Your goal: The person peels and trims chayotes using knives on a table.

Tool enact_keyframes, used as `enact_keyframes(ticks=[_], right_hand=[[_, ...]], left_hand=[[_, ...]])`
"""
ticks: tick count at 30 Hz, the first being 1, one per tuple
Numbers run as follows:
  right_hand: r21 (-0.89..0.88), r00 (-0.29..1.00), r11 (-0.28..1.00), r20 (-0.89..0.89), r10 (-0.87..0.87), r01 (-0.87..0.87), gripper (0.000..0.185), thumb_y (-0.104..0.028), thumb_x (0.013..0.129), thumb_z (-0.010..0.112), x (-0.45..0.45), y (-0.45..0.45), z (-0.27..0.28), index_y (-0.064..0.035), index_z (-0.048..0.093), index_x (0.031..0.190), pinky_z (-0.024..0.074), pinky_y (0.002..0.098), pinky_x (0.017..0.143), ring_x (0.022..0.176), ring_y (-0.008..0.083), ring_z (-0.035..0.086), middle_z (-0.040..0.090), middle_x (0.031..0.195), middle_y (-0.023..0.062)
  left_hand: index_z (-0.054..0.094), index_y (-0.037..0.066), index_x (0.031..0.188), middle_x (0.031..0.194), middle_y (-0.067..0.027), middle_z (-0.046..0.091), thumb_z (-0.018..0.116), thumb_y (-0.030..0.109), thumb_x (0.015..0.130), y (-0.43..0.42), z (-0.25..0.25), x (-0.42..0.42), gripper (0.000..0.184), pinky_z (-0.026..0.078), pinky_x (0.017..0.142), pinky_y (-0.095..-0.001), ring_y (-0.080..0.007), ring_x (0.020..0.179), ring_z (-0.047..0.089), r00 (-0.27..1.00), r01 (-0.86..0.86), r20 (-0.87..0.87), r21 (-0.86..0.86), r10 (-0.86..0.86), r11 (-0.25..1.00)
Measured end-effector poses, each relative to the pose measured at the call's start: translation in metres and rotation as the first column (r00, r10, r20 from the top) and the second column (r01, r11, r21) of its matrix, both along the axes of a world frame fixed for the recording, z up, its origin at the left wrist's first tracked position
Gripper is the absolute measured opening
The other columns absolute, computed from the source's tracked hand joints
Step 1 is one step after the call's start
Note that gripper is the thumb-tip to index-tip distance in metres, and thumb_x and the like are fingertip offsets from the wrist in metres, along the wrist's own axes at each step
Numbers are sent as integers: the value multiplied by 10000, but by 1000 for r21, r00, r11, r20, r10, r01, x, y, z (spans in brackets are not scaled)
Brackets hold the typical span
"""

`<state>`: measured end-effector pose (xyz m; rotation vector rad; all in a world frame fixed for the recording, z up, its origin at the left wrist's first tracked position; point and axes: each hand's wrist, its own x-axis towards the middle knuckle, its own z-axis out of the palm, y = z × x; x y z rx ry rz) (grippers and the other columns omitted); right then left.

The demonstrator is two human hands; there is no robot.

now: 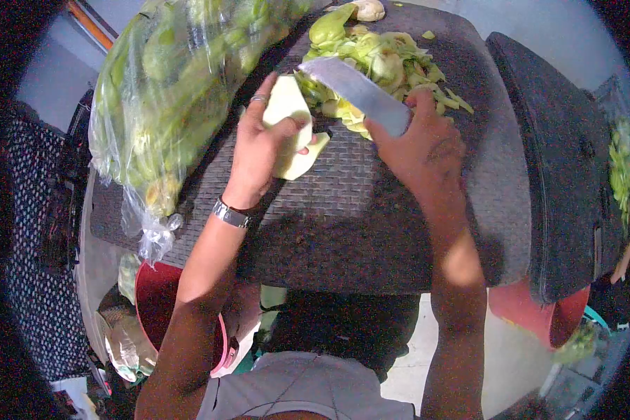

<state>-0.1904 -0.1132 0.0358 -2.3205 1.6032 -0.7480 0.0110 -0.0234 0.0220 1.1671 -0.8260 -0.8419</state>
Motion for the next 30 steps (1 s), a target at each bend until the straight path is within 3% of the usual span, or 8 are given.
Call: enact_keyframes(ticks=[3, 4, 8, 13, 16, 19, 22, 30], right_hand=[[-2, 997, 999, 55, -52, 53, 565, -497, 791, 834, -5, -9, -2, -65, 603, 1073, 542, 426, 719, 766, 300, 700, 695, 817, 126], [0, 995, 998, 79, -68, 68, 530, -496, 802, 833, -7, -12, -2, -62, 628, 1025, 532, 389, 682, 711, 246, 689, 679, 758, 93], [111, 979, 993, 205, 25, -49, 542, -527, 845, 783, -6, -14, 3, -13, 641, 941, 559, 452, 742, 795, 375, 720, 714, 818, 180], [232, 867, 869, 366, 338, -437, 473, -454, 890, 773, 19, 35, 13, -7, 619, 895, 551, 441, 682, 726, 375, 705, 695, 773, 179], [319, 839, 780, 281, 465, -539, 473, -433, 891, 782, 23, 55, 12, -8, 579, 848, 535, 456, 640, 687, 394, 690, 670, 736, 186], [226, 805, 788, 337, 488, -573, 488, -428, 898, 777, 28, 64, 0, -8, 544, 812, 520, 475, 615, 659, 413, 677, 646, 700, 191], [271, 822, 788, 335, 461, -553, 421, -303, 950, 740, 31, 67, 5, 10, 509, 788, 446, 392, 567, 541, 226, 558, 588, 639, 162], [270, 775, 727, 229, 589, -632, 431, -363, 970, 700, 28, 69, 12, 27, 556, 858, 483, 468, 581, 636, 397, 643, 614, 675, 217]], left_hand=[[460, -19, 1427, 1081, -161, 666, 593, 23, 908, -3, -1, 8, 537, 581, 621, -319, -232, 788, 703, 995, 21, -98, 58, -15, 998], [550, -1, 1292, 1128, -186, 668, 567, 209, 983, -6, -6, 17, 374, 586, 683, -366, -283, 860, 703, 982, 128, -149, 101, -113, 987], [587, 26, 1244, 1158, -189, 672, 432, 534, 1040, -7, -6, 30, 569, 517, 915, -448, -340, 1062, 634, 659, 312, -670, -171, -343, 934], [581, 28, 1250, 1183, -197, 647, 385, 582, 1044, -2, -12, 32, 623, 479, 977, -488, -358, 1103, 593, 512, 164, -786, -307, -347, 938], [577, 18, 1247, 1163, -202, 645, 411, 595, 1031, -3, -15, 37, 638, 484, 1006, -512, -371, 1093, 594, 479, 188, -728, -461, -491, 867], [579, 2, 1229, 1139, -203, 647, 446, 578, 1024, 1, -8, 33, 626, 484, 1040, -533, -381, 1081, 597, 606, 60, -727, -364, -323, 929], [583, -24, 1190, 1123, -225, 645, 483, 554, 1017, 0, -16, 35, 612, 477, 1068, -551, -410, 1104, 606, 554, 39, -739, -436, -383, 899], [587, -11, 1127, 1082, -225, 635, 493, 549, 1010, 1, -9, 28, 580, 465, 1084, -574, -411, 1075, 606, 578, -90, -763, -413, -290, 906]])
